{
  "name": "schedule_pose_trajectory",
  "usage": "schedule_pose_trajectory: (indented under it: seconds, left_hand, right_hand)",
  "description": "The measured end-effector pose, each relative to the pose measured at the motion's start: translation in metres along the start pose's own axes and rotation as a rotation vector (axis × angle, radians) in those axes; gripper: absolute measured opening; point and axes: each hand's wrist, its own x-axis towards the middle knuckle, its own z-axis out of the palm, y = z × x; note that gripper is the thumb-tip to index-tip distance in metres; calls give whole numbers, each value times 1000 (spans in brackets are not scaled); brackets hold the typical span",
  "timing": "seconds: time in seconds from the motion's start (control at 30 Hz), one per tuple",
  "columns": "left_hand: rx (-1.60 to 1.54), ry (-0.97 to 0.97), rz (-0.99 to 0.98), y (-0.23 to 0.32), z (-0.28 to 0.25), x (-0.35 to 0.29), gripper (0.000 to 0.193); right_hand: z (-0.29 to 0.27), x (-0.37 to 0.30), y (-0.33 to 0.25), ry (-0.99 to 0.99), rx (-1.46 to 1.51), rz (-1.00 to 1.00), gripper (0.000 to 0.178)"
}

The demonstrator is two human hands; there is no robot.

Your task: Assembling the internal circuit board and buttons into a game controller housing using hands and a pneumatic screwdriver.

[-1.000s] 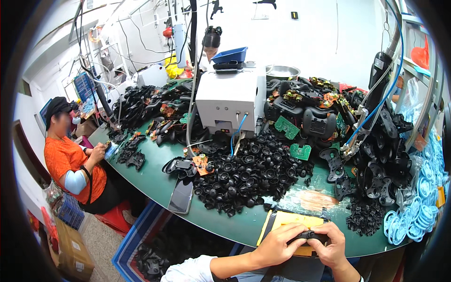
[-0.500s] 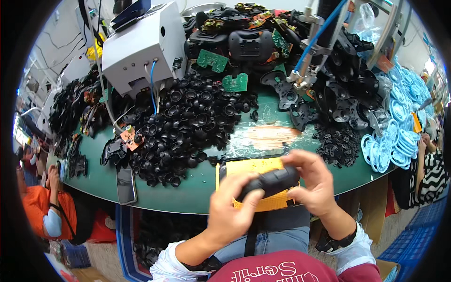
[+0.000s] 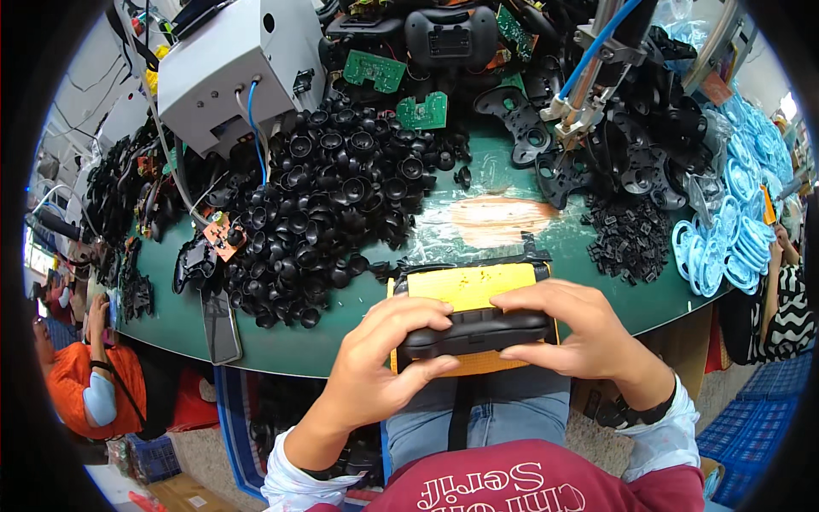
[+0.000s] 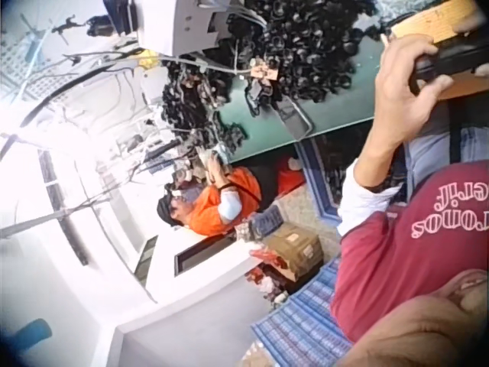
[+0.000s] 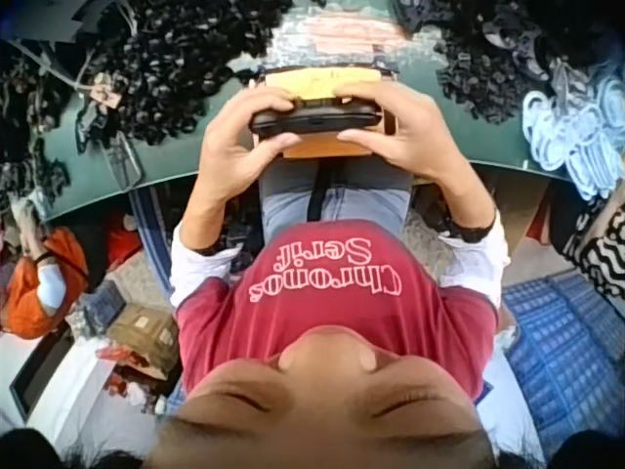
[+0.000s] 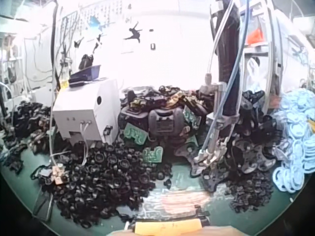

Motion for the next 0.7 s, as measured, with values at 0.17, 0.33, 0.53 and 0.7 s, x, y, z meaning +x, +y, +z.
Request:
schedule_pose_trajectory:
  seconds: [0.17,0.33,0.53,0.7]
  left_hand:
    - [-48,41,-59,-2,5,-2,32]
    - [-43,35,-53,-2,6,6,33]
    - [330,-35,395,-17,15,29,30]
    - [439,-220,198,4,22,-20,41]
  right_hand:
    - [17,-6,9,156,191,-70,38]
    - [10,-1,17,166,220,-59,35]
    - [-7,-14,36,235,-241,-321,45]
    - [-13,-41,18,5,-121,-190,49]
